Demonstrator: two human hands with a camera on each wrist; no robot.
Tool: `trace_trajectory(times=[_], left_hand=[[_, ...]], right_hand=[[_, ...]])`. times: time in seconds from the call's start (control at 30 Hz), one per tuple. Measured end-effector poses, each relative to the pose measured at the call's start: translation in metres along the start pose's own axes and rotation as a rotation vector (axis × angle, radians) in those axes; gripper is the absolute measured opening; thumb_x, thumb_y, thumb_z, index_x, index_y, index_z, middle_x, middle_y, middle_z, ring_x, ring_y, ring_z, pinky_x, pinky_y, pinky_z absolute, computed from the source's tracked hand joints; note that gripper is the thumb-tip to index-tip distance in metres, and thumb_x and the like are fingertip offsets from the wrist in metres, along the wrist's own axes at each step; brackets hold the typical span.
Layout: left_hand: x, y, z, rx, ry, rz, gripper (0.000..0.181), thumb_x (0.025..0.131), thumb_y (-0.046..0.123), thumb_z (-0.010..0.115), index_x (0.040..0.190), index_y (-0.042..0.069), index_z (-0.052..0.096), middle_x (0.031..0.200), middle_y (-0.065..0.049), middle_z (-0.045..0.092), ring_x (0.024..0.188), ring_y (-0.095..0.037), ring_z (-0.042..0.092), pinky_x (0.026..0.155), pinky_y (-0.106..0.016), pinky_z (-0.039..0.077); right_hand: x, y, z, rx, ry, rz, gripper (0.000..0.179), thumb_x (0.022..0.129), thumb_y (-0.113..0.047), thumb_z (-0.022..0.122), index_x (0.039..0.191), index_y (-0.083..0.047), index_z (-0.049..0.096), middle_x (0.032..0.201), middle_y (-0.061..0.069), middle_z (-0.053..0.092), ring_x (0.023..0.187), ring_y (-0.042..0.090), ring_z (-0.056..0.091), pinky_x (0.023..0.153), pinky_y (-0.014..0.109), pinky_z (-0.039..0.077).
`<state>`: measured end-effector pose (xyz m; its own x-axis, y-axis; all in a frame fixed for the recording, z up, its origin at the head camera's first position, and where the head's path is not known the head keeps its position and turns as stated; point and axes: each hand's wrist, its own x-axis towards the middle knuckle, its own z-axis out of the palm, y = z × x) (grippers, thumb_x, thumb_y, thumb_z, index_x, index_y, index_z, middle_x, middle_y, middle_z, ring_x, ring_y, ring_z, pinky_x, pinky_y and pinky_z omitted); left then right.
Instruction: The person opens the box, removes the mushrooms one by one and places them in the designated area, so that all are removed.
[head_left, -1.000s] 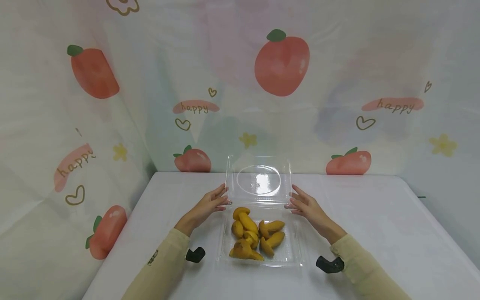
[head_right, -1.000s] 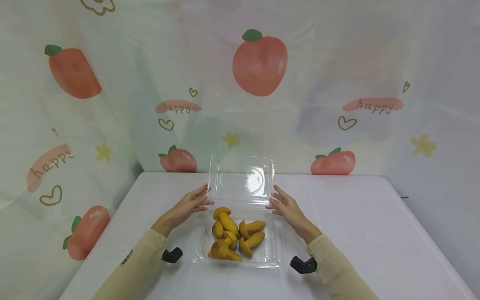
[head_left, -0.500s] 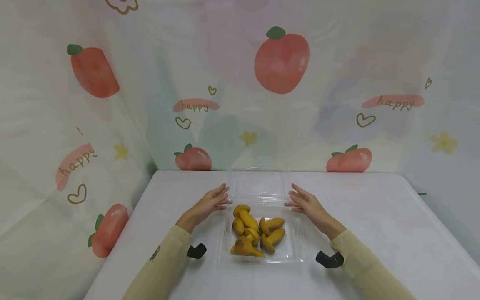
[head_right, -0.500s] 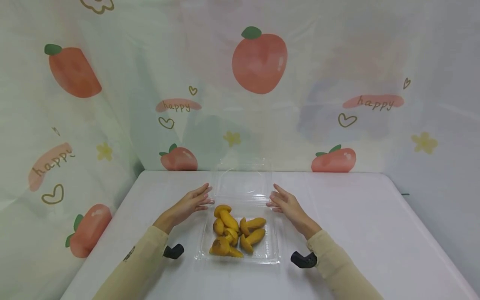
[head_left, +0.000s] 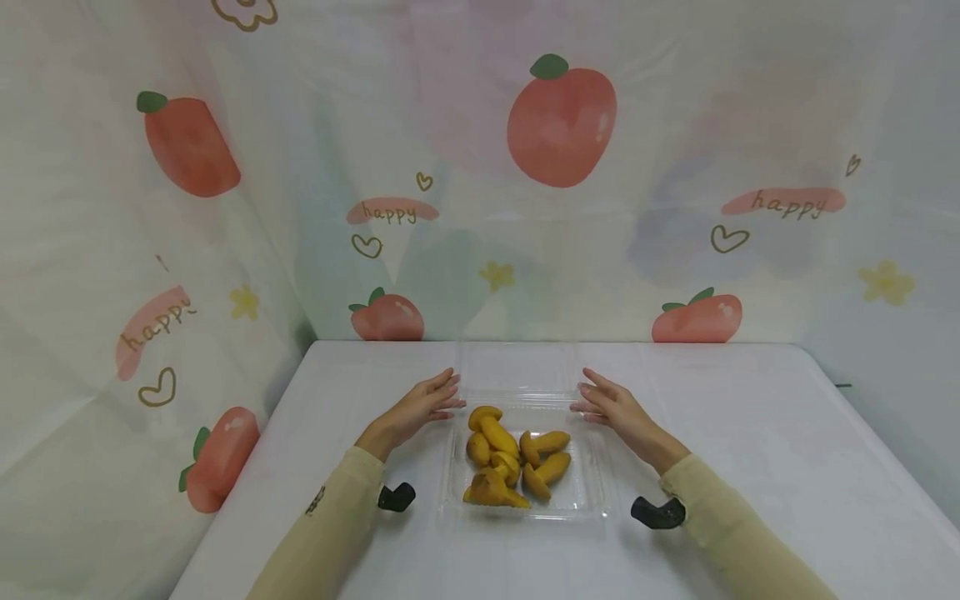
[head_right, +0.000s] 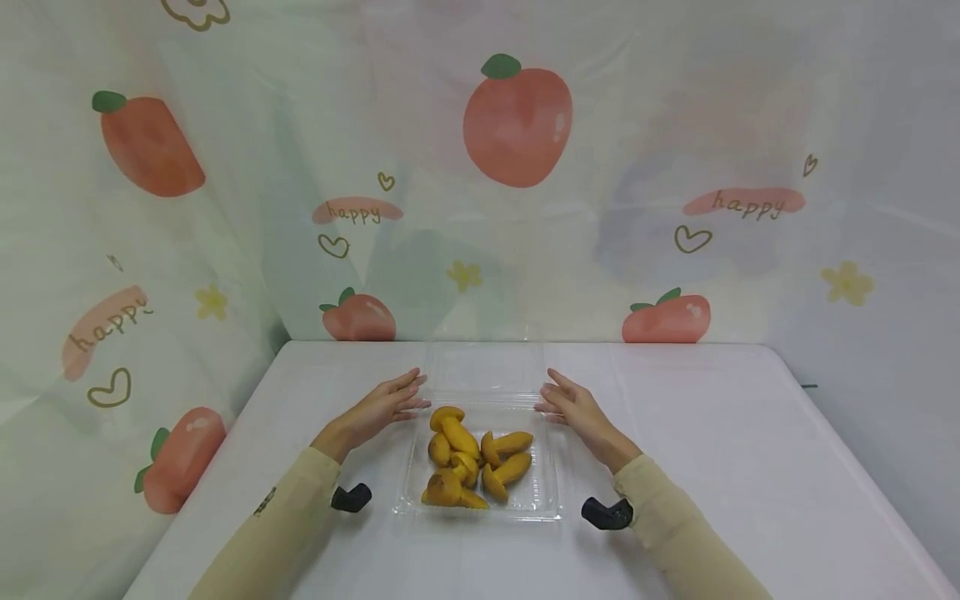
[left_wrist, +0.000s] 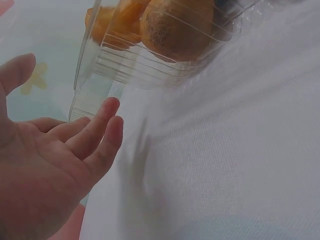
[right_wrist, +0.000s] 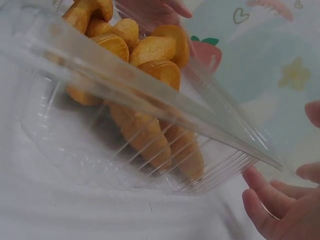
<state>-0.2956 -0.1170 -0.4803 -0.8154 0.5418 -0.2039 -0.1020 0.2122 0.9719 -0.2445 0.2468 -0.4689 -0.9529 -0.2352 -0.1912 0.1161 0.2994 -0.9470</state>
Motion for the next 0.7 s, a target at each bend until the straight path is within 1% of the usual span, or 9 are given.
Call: trace_trajectory(times=[0.13, 0.23, 0.33, 0.57, 0.7], left_hand=[[0.0017, -0.0034, -0.0014, -0.034, 0.001, -0.017, 0.067, 0.111, 0.031, 0.038, 0.163, 0.006, 0.004, 0.171, -0.012, 0.016, 0.145, -0.036, 0.044, 0.123, -0.053, 0.032], [0.0026, -0.0059, -0.0020, -0.039, -0.002, -0.013, 0.068, 0.111, 0.032, 0.039, 0.163, 0.004, 0.005, 0.170, -0.014, 0.015, 0.145, -0.037, 0.044, 0.122, -0.053, 0.032], [0.0026, -0.0064, -0.0015, -0.038, -0.001, -0.023, 0.067, 0.111, 0.032, 0.038, 0.163, 0.004, 0.005, 0.170, -0.013, 0.015, 0.145, -0.036, 0.044, 0.122, -0.053, 0.032], [0.0031, -0.0061, 0.0009, -0.030, 0.008, -0.033, 0.065, 0.111, 0.030, 0.036, 0.163, 0.004, 0.006, 0.170, -0.014, 0.015, 0.146, -0.036, 0.044, 0.122, -0.053, 0.033], [0.0032, -0.0081, 0.0013, -0.042, 0.012, -0.043, 0.064, 0.112, 0.030, 0.035, 0.163, 0.006, 0.006, 0.171, -0.012, 0.015, 0.146, -0.035, 0.043, 0.122, -0.052, 0.032]], right_hand=[[0.0006, 0.0020, -0.0004, -0.001, -0.001, 0.003, 0.073, 0.109, -0.041, 0.042, 0.163, -0.006, 0.009, 0.156, 0.030, 0.040, 0.133, 0.032, 0.059, 0.107, 0.032, 0.051], [0.0006, 0.0030, -0.0004, 0.007, 0.000, 0.009, 0.073, 0.109, -0.040, 0.043, 0.163, -0.005, 0.010, 0.156, 0.030, 0.040, 0.131, 0.030, 0.060, 0.107, 0.032, 0.051], [-0.0001, 0.0029, -0.0001, 0.005, 0.001, 0.019, 0.072, 0.109, -0.039, 0.042, 0.163, -0.005, 0.010, 0.157, 0.030, 0.038, 0.130, 0.028, 0.061, 0.108, 0.034, 0.051], [-0.0010, 0.0040, -0.0003, -0.015, 0.001, 0.031, 0.075, 0.108, -0.043, 0.044, 0.163, -0.004, 0.011, 0.157, 0.030, 0.037, 0.131, 0.030, 0.061, 0.109, 0.038, 0.050], [-0.0009, 0.0063, -0.0009, -0.015, 0.001, 0.042, 0.076, 0.107, -0.044, 0.044, 0.163, -0.006, 0.011, 0.156, 0.029, 0.041, 0.129, 0.029, 0.062, 0.107, 0.035, 0.052]])
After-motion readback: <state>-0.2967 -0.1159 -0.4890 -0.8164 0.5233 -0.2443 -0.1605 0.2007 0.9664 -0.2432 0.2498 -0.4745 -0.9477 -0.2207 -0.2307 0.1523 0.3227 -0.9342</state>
